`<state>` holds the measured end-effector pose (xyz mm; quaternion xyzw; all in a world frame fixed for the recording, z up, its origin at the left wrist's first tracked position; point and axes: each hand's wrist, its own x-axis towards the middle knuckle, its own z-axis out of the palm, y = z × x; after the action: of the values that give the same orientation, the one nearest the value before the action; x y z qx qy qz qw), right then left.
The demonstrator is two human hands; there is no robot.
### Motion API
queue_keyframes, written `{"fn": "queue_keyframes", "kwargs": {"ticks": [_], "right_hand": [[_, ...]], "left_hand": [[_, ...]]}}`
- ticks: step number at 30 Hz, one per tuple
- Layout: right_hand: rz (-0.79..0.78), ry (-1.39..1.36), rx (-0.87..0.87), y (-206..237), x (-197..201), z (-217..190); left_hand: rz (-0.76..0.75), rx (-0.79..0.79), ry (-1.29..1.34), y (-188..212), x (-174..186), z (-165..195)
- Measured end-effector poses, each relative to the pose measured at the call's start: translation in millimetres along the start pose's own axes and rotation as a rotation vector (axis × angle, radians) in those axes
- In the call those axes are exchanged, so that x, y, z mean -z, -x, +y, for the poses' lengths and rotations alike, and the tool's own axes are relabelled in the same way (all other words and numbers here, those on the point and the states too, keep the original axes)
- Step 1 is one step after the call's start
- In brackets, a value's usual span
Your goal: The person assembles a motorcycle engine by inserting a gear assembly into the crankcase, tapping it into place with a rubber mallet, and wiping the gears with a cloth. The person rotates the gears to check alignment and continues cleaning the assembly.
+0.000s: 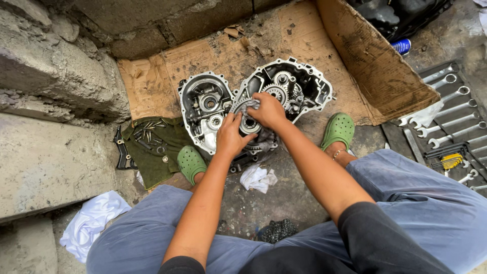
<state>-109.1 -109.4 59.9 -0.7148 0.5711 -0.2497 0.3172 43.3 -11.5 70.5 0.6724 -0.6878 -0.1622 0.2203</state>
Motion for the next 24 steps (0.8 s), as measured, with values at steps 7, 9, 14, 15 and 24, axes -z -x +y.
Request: {"fn": "queue_keyframes", "kwargs": {"ticks": [7, 9, 14, 15, 24], "right_hand": [[0.429, -0.197, -0.039, 65, -29, 20], [0.485, -0.192, -0.050, 77, -33, 19], [0.446, -0.160, -0.082, 83, -24, 15], [0.402, -0.128, -0.092, 78, -20, 16], [-0.026, 0.104, 0.106, 0, 17, -7]], "left_hand": [[0.200, 0.118, -0.067, 16, -24, 18], [0.204, 0.234, -0.112, 18, -30, 33], [0.103, 0.441, -0.146, 26, -26, 56], [0.079, 0.431, -0.146, 26, -22, 54], [0.075, -0.042, -0.057, -13, -5, 27]]}}
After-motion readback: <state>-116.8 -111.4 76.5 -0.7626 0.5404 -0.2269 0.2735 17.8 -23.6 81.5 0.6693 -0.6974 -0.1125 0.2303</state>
